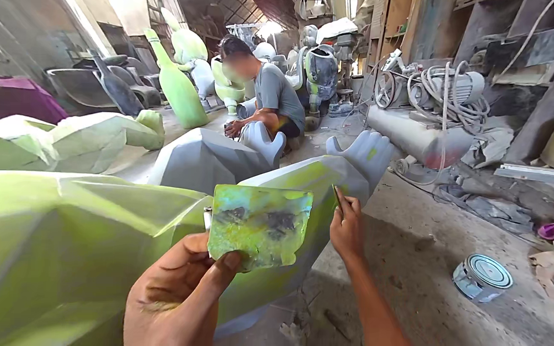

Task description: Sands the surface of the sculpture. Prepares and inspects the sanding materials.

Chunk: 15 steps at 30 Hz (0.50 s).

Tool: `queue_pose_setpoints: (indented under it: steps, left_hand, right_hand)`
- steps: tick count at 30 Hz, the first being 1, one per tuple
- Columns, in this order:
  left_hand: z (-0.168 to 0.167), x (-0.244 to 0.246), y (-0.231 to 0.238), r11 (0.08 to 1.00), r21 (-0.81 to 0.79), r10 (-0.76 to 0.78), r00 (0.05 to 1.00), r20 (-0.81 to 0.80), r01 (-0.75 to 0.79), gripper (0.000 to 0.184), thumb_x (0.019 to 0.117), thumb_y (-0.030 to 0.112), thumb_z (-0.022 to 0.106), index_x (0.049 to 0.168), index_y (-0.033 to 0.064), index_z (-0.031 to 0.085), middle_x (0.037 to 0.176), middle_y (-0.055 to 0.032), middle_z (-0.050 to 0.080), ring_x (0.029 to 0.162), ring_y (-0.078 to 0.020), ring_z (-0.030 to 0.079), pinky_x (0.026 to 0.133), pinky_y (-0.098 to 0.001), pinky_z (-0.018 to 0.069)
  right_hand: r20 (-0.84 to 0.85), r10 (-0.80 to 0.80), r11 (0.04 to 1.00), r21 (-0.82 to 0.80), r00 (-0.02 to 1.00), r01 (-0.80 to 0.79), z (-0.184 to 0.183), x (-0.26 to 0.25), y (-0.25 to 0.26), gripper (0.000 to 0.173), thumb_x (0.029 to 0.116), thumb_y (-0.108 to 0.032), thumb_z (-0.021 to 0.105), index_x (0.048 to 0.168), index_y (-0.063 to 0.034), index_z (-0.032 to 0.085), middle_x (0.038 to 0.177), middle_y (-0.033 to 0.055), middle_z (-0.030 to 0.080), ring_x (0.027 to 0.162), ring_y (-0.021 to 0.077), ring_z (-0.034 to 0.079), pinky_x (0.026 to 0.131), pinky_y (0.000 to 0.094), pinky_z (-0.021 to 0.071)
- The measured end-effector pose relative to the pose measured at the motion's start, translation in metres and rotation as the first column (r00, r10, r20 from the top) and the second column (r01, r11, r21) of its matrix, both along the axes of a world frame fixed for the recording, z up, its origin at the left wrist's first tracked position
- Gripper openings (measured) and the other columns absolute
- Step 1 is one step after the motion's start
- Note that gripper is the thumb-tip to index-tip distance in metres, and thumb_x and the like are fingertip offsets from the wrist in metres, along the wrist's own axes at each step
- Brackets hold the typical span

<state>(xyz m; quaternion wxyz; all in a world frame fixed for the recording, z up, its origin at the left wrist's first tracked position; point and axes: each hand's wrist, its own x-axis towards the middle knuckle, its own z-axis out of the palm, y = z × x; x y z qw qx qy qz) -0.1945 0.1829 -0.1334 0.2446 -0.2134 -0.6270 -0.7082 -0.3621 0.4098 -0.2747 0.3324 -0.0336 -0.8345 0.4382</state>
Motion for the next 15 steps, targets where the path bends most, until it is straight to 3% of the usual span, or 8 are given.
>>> queue_pose_setpoints:
  steps: [3,5,8,12,15]
  left_hand:
    - [0.002,0.0,0.0,1.0,0.008,0.023,1.0,-0.008,-0.023,0.015,0.0944,0.006,0.067,0.109,0.0045,0.07,0.094,-0.0112,0.072,0.082,-0.0192,0.072,0.08,-0.0357,0.0634]
    - [0.004,-0.001,0.004,0.999,0.013,0.031,0.999,-0.013,-0.03,0.015,0.0937,0.007,0.068,0.109,0.0045,0.07,0.094,-0.0114,0.072,0.082,-0.0196,0.073,0.08,-0.0362,0.0637]
    - [0.006,0.0,0.012,0.999,0.023,0.04,0.999,-0.011,-0.04,0.016,0.0918,0.008,0.071,0.107,0.0043,0.071,0.093,-0.0119,0.072,0.081,-0.0198,0.072,0.079,-0.0356,0.0638]
    - [0.01,0.005,0.019,0.999,0.008,0.046,0.999,-0.025,-0.046,0.015,0.0919,0.007,0.069,0.107,0.0038,0.07,0.092,-0.0125,0.072,0.081,-0.0203,0.072,0.078,-0.0354,0.0638]
    - [0.012,0.007,0.022,0.999,-0.005,0.042,0.998,-0.05,-0.042,0.014,0.0921,0.006,0.068,0.106,0.004,0.069,0.092,-0.0122,0.072,0.079,-0.02,0.072,0.077,-0.0343,0.0637]
  right_hand:
    - [0.01,0.023,0.998,0.052,1.0,-0.023,-0.009,0.038,-0.047,0.057,0.0967,-0.014,0.053,0.149,-0.035,0.054,0.133,0.0049,0.058,0.109,0.0215,0.065,0.074,0.0464,0.0613]
    - [0.012,0.051,0.995,0.088,0.999,-0.052,-0.016,0.069,-0.084,0.057,0.0868,-0.012,0.062,0.141,-0.0295,0.063,0.132,0.0067,0.06,0.109,0.0211,0.066,0.073,0.0416,0.0619]
    - [-0.025,0.086,0.986,0.147,0.996,-0.081,-0.031,0.104,-0.129,0.061,0.0766,-0.01,0.067,0.134,-0.029,0.07,0.127,0.0103,0.065,0.11,0.0225,0.066,0.075,0.0378,0.0607]
    - [-0.058,0.168,0.96,0.235,0.984,-0.15,-0.053,0.122,-0.144,0.063,0.0789,-0.012,0.064,0.139,-0.0326,0.066,0.126,0.0074,0.065,0.114,0.0218,0.063,0.084,0.0348,0.0586]
    - [-0.019,0.331,0.928,0.189,0.944,-0.321,-0.048,0.126,-0.123,0.055,0.0884,-0.017,0.059,0.141,-0.0348,0.064,0.128,0.0028,0.065,0.115,0.0168,0.063,0.083,0.0345,0.0594]
